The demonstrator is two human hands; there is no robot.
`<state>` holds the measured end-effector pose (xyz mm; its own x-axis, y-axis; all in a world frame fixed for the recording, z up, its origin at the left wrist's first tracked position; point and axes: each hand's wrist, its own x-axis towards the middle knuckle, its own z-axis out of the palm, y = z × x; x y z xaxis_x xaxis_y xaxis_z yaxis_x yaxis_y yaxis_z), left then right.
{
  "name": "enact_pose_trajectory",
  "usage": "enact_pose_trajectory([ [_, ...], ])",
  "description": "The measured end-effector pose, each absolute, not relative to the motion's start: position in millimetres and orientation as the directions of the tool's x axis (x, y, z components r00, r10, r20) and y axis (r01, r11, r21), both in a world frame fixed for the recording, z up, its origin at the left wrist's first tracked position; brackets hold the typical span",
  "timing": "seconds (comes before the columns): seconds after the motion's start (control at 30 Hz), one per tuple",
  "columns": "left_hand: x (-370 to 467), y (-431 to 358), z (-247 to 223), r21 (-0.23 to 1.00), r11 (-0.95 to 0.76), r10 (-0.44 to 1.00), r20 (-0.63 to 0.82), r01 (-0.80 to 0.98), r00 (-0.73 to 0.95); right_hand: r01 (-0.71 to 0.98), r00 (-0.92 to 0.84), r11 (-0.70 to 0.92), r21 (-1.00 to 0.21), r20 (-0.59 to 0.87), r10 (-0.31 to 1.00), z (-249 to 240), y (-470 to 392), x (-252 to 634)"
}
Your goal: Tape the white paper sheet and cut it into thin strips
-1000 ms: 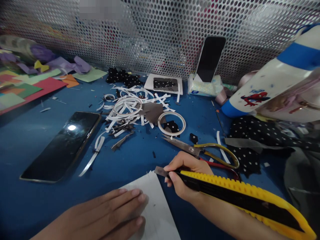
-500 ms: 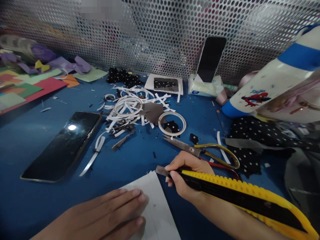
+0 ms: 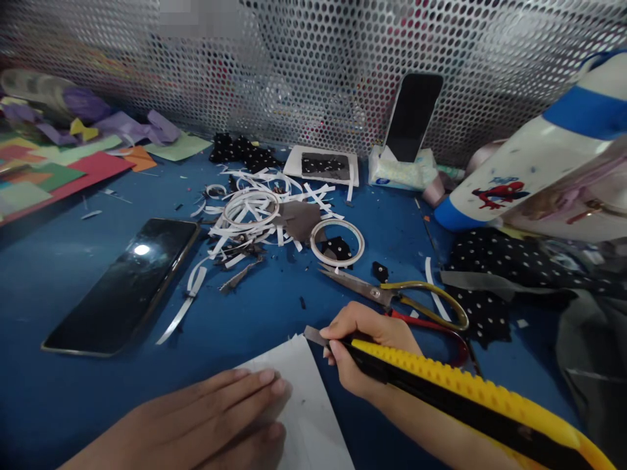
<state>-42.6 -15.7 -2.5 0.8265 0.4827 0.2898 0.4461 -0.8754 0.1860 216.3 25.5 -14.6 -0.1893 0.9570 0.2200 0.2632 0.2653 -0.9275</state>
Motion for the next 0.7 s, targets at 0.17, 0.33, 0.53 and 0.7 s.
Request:
enact_pose_trajectory([
  [0.17,-43.4,-13.3,-6.8,0.142,-0.911,0.412,0.366,0.388,0.834,0.244,-0.158,0.192,-0.951,0.156,0.975,-2.2,27.1,219.4],
  [0.33,-42.0,-14.1,-0.3,0.187,-0.877,0.479,0.274,0.443,0.834,0.28,-0.212,0.177,-0.944,0.119,0.97,9.3,30.2,224.5],
  [0.53,-42.9,-12.3,-6.8,0.161,-0.901,0.435,0.33,0.404,0.838,0.308,-0.234,0.17,-0.936,0.098,0.967,8.6,29.5,223.3],
  [0.7,-43.2,-12.6,-3.4,0.186,-0.896,0.443,0.294,0.404,0.847,0.3,-0.228,0.142,-0.943,0.074,0.971,9.2,29.0,221.3],
])
